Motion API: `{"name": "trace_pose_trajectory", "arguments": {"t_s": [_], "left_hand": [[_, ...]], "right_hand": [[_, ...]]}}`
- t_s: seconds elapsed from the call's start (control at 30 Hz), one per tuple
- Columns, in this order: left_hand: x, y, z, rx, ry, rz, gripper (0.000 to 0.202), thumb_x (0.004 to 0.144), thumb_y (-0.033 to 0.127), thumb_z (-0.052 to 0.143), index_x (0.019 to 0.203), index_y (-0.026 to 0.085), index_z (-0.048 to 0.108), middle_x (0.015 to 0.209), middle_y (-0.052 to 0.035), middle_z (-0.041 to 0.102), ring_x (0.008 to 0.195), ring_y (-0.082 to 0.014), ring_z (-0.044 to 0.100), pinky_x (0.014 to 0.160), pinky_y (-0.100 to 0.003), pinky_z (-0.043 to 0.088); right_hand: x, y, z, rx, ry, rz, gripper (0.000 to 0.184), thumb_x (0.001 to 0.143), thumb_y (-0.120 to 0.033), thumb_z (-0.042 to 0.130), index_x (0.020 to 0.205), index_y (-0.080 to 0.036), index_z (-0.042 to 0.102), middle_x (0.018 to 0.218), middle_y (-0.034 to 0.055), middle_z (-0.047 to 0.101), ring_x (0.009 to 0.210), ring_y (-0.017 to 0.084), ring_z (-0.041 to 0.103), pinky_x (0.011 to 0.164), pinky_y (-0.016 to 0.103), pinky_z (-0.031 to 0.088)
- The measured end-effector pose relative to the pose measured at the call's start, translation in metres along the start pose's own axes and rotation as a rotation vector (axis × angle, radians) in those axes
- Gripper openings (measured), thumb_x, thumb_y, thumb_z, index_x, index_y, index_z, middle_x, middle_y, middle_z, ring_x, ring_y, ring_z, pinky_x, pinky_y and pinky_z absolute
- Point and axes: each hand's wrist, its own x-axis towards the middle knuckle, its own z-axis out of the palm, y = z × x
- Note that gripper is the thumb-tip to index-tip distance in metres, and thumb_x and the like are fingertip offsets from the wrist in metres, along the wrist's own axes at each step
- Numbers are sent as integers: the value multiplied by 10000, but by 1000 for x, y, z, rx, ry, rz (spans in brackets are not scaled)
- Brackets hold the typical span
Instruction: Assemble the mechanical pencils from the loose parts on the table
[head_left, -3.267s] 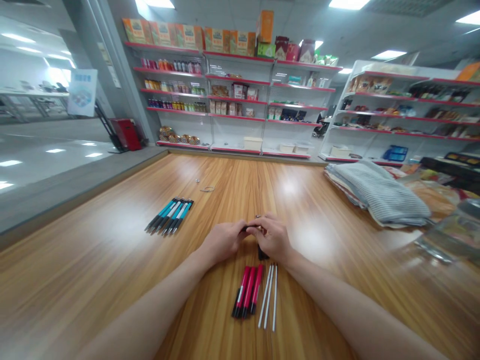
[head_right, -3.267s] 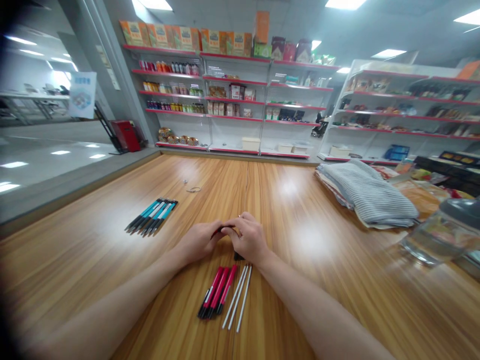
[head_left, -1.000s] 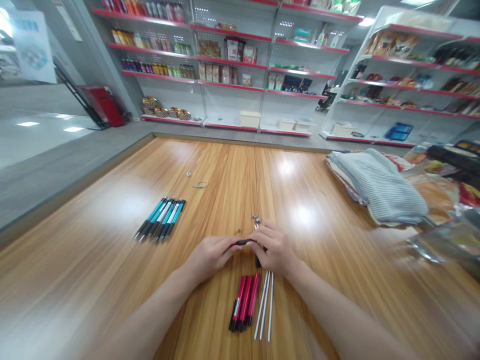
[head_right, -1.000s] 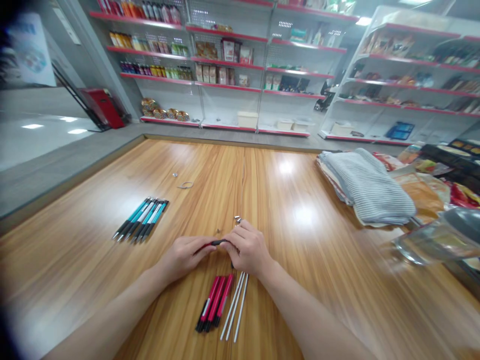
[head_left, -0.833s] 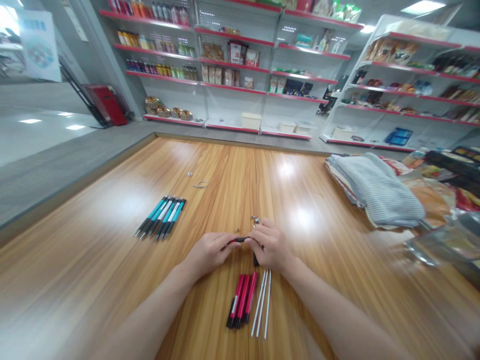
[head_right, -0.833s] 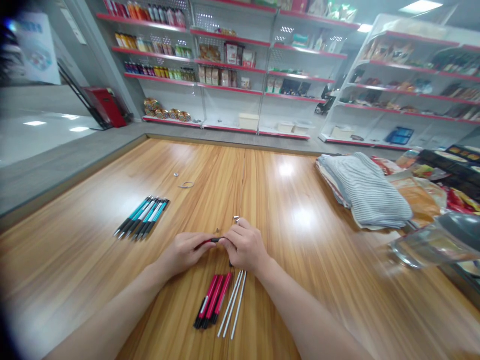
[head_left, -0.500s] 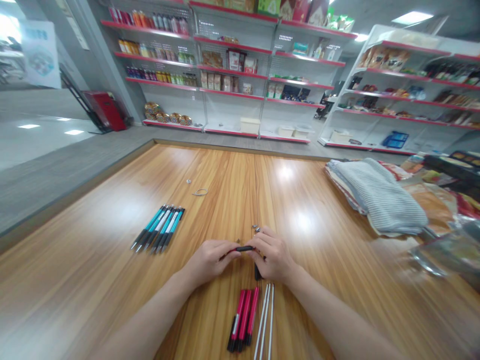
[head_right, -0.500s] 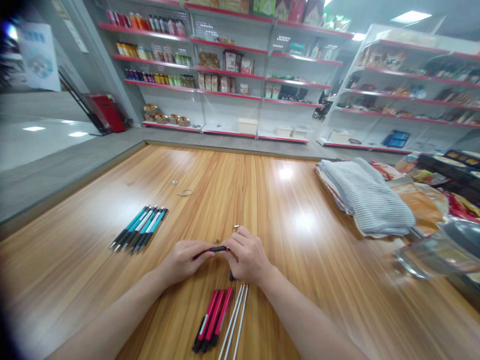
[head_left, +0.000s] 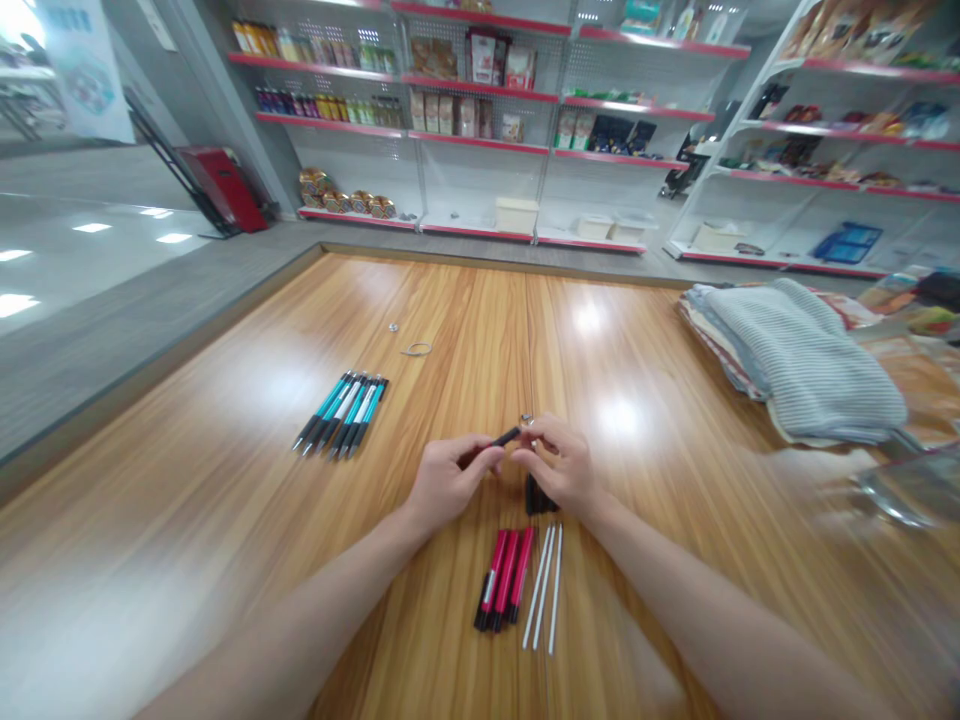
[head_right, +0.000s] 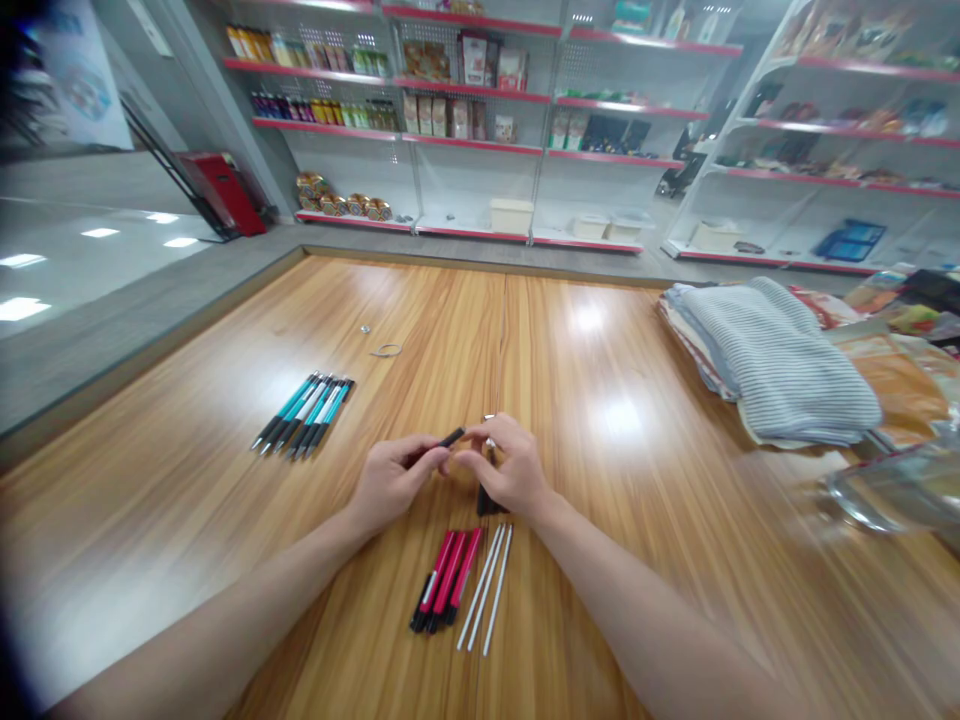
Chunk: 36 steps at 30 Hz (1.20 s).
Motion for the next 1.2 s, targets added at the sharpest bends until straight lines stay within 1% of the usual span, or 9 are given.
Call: {"name": "trace_pose_trajectory", "arguments": {"t_s": [0.03, 0.13, 0.3, 0.5, 0.63, 0.8, 1.0, 1.1, 1.2], "left_hand": [[-2, 7, 5, -77, 31, -66, 273, 930, 321, 481, 833, 143, 663, 688, -16, 658, 590, -104, 588, 576, -204, 461], [-7, 18, 13, -250, -25, -112, 252, 924, 307, 496, 854, 134, 665, 653, -7, 633, 583, -101, 571, 585, -207, 461], [-3, 13, 2, -290, -157, 10, 255, 939, 266, 454, 942, 124, 666, 751, -44, 629, 719, -135, 584, 711, -262, 465], [-2, 8, 2, -388, -208, -91, 178, 916, 269, 506, 960, 127, 604, 837, -62, 593, 773, -146, 566, 737, -282, 457], [-4, 8, 6, -548, -246, -192, 168, 900, 285, 540, 938, 123, 567, 727, -20, 552, 619, -112, 548, 617, -251, 450], [-3, 10, 4, -586, -308, -209, 232, 923, 324, 490, 913, 115, 589, 730, -18, 528, 578, -80, 483, 549, -213, 397], [0, 8, 7, -673, -274, -270, 200, 851, 310, 613, 852, 123, 544, 682, -7, 561, 574, -96, 528, 583, -231, 421], [1, 9, 6, -680, -285, -270, 210, 849, 323, 613, 844, 122, 552, 722, -19, 582, 585, -88, 512, 575, -217, 403], [3, 8, 2, -628, -339, -247, 287, 918, 359, 496, 834, 104, 597, 729, -33, 573, 599, -83, 482, 569, -210, 375]], "right_hand": [[0, -4, 1, 83, 11, 57, 215, 859, -340, 609, 997, -179, 647, 753, 32, 575, 674, 145, 507, 627, 293, 429], [-3, -15, 3, 282, -33, 150, 255, 896, -347, 559, 1069, -186, 653, 785, 32, 578, 672, 131, 531, 623, 280, 443], [-5, -13, 7, 382, 37, 193, 179, 816, -348, 668, 832, -169, 670, 719, 20, 565, 654, 131, 525, 591, 267, 431], [-5, -6, 5, 325, 11, 169, 174, 848, -321, 625, 928, -176, 676, 786, 39, 563, 709, 141, 519, 627, 277, 416], [-6, -8, 5, 329, 29, 193, 113, 817, -285, 665, 836, -175, 657, 739, 19, 546, 691, 137, 513, 627, 273, 404], [-5, -11, 4, 332, -21, 173, 123, 851, -270, 619, 905, -177, 679, 802, 40, 565, 727, 145, 532, 635, 276, 407], [-5, -8, 5, 327, 23, 195, 124, 779, -265, 702, 757, -171, 624, 696, 2, 535, 647, 125, 491, 592, 261, 375], [-5, -7, 4, 290, -1, 137, 121, 797, -276, 675, 855, -175, 643, 742, 15, 542, 664, 130, 483, 595, 266, 366], [-5, -6, 1, 254, -38, 111, 161, 856, -288, 597, 955, -178, 662, 777, 36, 549, 677, 138, 478, 590, 273, 358]]}}
